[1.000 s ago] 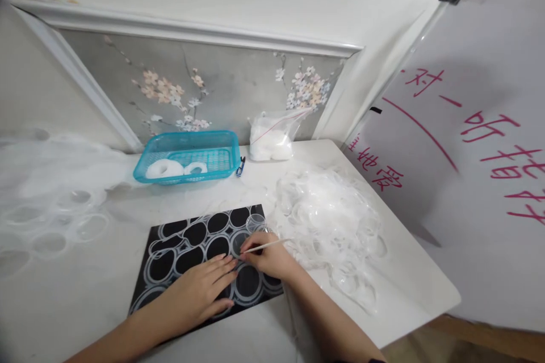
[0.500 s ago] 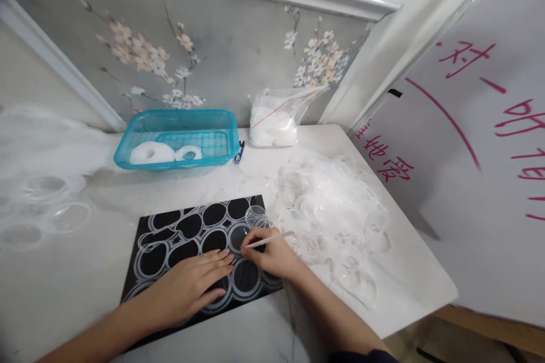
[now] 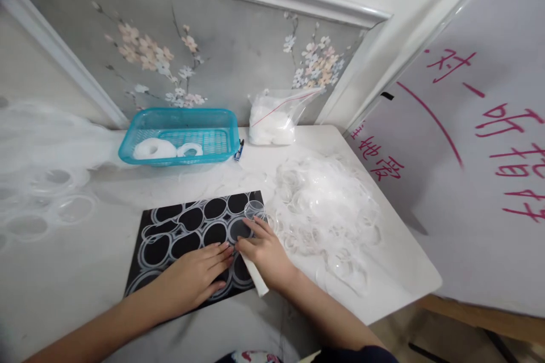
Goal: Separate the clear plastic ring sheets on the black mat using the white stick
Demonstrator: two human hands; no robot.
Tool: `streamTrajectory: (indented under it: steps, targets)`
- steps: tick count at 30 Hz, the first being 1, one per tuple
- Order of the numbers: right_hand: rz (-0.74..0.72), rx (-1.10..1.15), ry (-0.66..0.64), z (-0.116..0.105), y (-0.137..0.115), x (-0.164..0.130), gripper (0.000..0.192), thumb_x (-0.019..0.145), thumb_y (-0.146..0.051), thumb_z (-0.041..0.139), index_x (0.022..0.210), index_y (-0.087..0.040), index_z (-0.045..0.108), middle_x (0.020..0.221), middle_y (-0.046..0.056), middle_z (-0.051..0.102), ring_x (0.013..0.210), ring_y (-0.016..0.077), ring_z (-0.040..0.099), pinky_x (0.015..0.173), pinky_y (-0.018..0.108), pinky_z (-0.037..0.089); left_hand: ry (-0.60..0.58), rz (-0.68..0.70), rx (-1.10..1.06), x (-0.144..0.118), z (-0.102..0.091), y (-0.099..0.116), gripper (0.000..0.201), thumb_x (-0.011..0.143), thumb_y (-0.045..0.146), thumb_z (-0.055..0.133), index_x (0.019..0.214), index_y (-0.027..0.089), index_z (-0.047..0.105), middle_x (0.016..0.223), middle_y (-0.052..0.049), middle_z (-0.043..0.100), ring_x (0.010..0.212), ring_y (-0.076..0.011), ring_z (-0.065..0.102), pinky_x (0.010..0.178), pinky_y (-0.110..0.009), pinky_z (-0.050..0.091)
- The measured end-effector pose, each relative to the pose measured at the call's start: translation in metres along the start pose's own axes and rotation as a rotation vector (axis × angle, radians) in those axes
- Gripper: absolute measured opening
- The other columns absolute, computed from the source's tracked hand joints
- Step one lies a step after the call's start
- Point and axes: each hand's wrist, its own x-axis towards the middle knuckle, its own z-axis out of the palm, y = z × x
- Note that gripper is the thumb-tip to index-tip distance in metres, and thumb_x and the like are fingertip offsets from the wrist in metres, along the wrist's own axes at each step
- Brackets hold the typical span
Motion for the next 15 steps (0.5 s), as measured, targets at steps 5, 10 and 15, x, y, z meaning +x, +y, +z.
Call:
streamTrajectory:
  steps: [5,10,15]
  targets:
    - [0.306,-0.211,0.660,-0.043,0.032,0.030,0.017,0.089,-0.018,0.054,0.086,-0.024,0.069,0.083,0.003,0.074,0.098,0.0249,0.064,0.101,0.049,0.038,0.014,-0.016,0.050,0.003,0.004,0.004,0.045,0.093,0.038,0.049,0.124,0.007,0.058,0.130,-0.017,0.059,0.122,-0.0264,0.055,0.107,-0.038,0.038]
    - [0.591,0.309,0.496,-0.057,0.025,0.017,0.013,0.082,-0.030,0.062,0.076,-0.022,0.069,0.083,0.005,0.072,0.085,0.0233,0.065,0.082,0.038,0.051,0.062,-0.041,0.078,0.017,-0.010,0.011,0.030,0.092,0.038,0.053,0.102,0.014,0.068,0.110,-0.011,0.071,0.102,-0.0238,0.065,0.097,-0.037,0.045]
    - [0.672,0.417,0.336,-0.023,0.012,-0.017,0.018,0.078,-0.036,0.068,0.073,-0.019,0.070,0.078,0.007,0.070,0.079,0.0229,0.067,0.073,0.035,0.053,0.206,0.065,0.120,0.038,0.002,0.013,0.041,0.091,0.043,0.054,0.117,0.012,0.061,0.125,-0.012,0.064,0.117,-0.0262,0.056,0.104,-0.039,0.036]
